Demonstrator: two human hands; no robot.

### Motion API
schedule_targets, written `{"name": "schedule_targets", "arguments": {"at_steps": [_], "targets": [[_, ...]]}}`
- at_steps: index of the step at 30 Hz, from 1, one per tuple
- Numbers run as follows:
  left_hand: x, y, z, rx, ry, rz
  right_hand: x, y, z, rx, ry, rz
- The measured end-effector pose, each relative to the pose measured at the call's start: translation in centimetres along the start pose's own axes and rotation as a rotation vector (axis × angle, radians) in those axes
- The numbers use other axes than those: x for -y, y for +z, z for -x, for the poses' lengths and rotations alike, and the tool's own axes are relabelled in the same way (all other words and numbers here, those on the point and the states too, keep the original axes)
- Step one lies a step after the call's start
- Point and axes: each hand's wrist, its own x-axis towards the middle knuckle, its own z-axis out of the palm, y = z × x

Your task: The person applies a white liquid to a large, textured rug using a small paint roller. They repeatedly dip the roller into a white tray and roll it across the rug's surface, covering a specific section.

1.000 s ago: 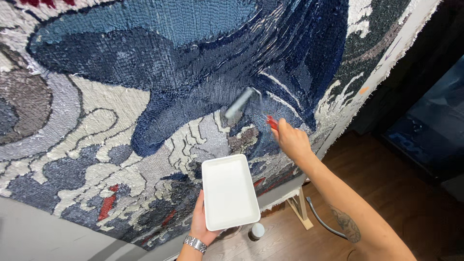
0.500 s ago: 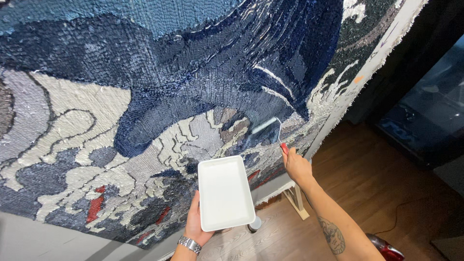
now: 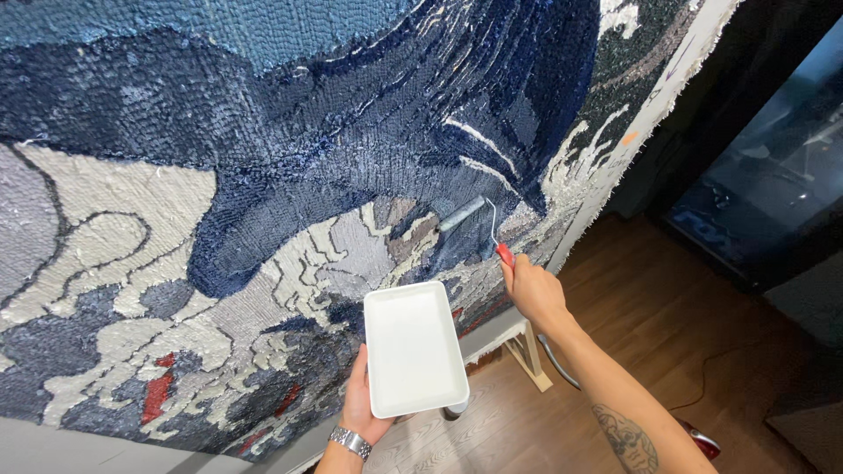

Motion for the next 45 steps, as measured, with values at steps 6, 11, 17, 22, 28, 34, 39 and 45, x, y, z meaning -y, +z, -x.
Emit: {"name": "schedule_targets", "arguments": {"at_steps": [6, 11, 17, 22, 28, 34, 39, 45], "targets": [[0.7, -0.7, 0.9, -0.021, 0.019, 0.001, -0.3, 2.8, -0.7, 0.099, 0.062, 0.09], [0.4, -1.1, 0.8, -0.01, 0.026, -0.002, -0.6, 2.8, -2.7, 0.276, 0.154, 0.128], [-1.0, 0.1, 0.9, -0.01, 0.037, -0.007, -0.2, 2.9, -3.6, 0.355, 0.246, 0.092], [-0.3, 0.3, 0.9, -0.022, 0.026, -0.041, -0.8, 0.3, -2.3, 0.293, 0.148, -0.058], [1.7, 0.0, 0.5, -0.034, 0.03, 0.009, 0.3, -0.4, -2.2, 0.242, 0.157, -0.078], [1.5, -0.8, 1.7, -0.048, 0.032, 0.047, 0.8, 2.1, -3.2, 0.338, 0.193, -0.022], [0.3, -2.6, 2.1, -0.108, 0.046, 0.061, 0.7, 4.6, -4.0, 0.397, 0.294, 0.014], [-0.1, -2.8, 1.9, -0.094, 0.054, 0.05, -0.2, 5.0, -3.6, 0.39, 0.266, -0.029]]}}
